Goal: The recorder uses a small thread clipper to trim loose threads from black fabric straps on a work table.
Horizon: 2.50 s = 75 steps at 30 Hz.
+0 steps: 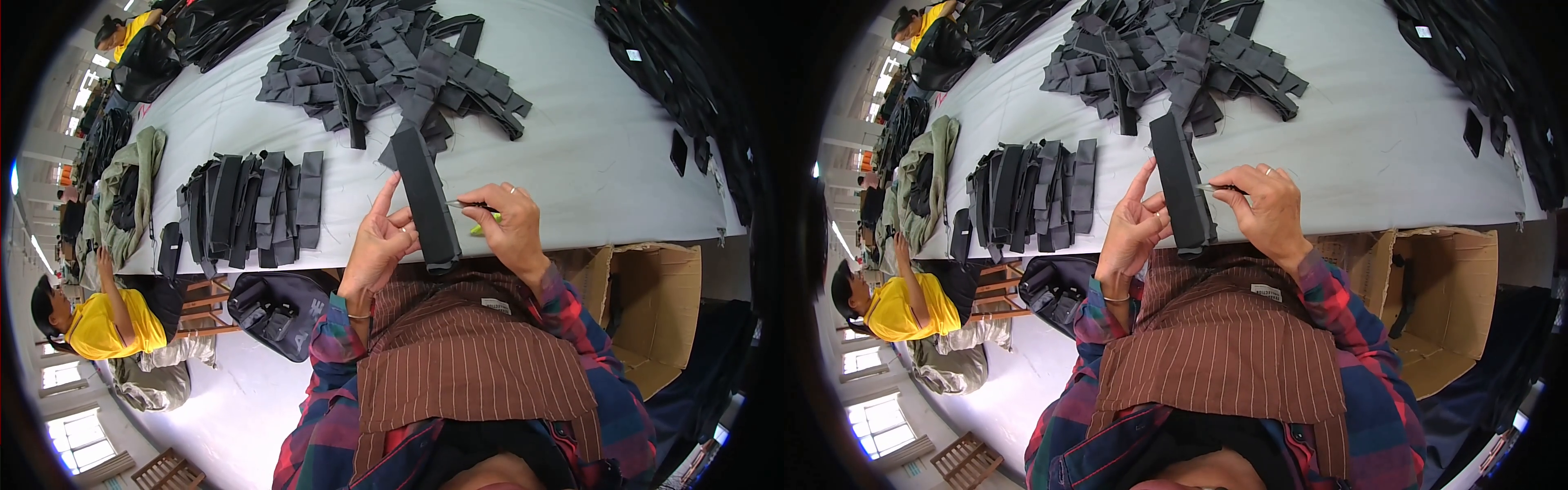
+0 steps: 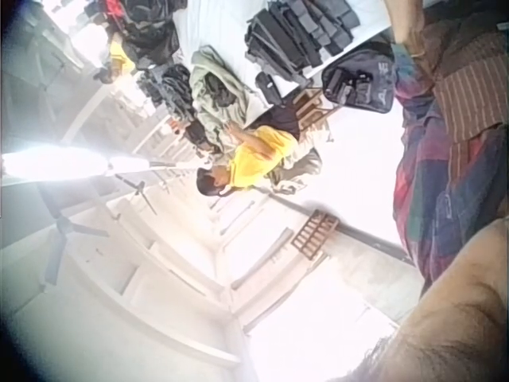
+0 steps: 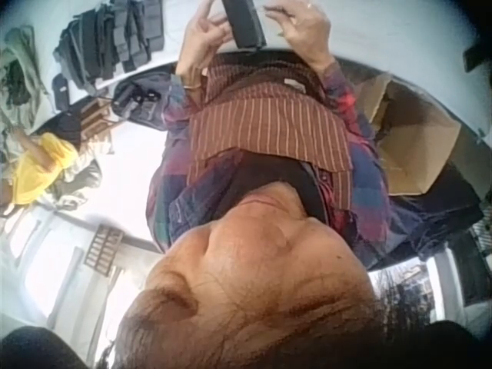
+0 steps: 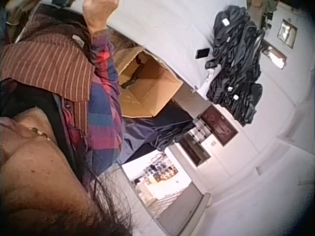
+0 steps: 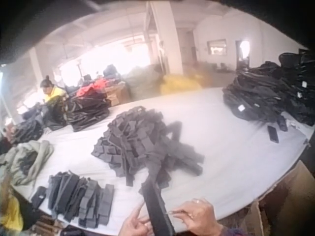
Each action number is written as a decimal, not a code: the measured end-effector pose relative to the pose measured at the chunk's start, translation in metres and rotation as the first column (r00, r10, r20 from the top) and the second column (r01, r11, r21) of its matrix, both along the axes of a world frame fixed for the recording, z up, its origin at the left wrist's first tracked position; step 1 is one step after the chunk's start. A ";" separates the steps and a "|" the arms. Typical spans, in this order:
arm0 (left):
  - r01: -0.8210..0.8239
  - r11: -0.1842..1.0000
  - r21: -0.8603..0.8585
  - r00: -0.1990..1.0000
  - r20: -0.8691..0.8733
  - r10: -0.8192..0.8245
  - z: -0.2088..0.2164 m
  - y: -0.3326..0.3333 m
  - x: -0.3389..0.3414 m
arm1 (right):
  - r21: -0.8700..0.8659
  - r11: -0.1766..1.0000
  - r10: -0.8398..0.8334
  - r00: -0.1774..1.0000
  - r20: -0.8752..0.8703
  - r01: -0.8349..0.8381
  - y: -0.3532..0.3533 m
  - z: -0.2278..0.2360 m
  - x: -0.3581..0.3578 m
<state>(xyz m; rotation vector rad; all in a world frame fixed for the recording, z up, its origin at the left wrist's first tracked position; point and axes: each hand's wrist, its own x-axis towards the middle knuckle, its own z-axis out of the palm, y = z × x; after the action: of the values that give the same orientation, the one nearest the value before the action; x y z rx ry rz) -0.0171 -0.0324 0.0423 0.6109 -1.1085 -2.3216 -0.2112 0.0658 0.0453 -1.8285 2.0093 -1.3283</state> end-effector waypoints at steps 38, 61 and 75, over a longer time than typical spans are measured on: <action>-0.148 0.843 -0.518 0.974 0.071 0.215 -0.008 0.012 -0.012 | 0.095 0.960 0.191 0.866 0.463 -0.262 0.011 0.015 0.016; -0.136 0.635 -0.760 0.858 0.230 0.459 -0.017 0.016 -0.018 | 0.027 0.982 0.173 0.955 0.242 -0.185 -0.005 -0.002 0.021; -0.112 0.791 -0.601 0.812 0.404 0.422 -0.024 0.009 -0.009 | -0.024 0.999 0.030 0.960 0.280 -0.024 -0.020 0.007 0.024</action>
<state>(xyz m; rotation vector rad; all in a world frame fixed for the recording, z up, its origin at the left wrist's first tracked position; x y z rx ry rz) -0.0257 -0.0232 0.0183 1.1165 -1.7133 -1.4804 -0.1871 0.0456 0.0526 -1.5647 1.8237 -1.5079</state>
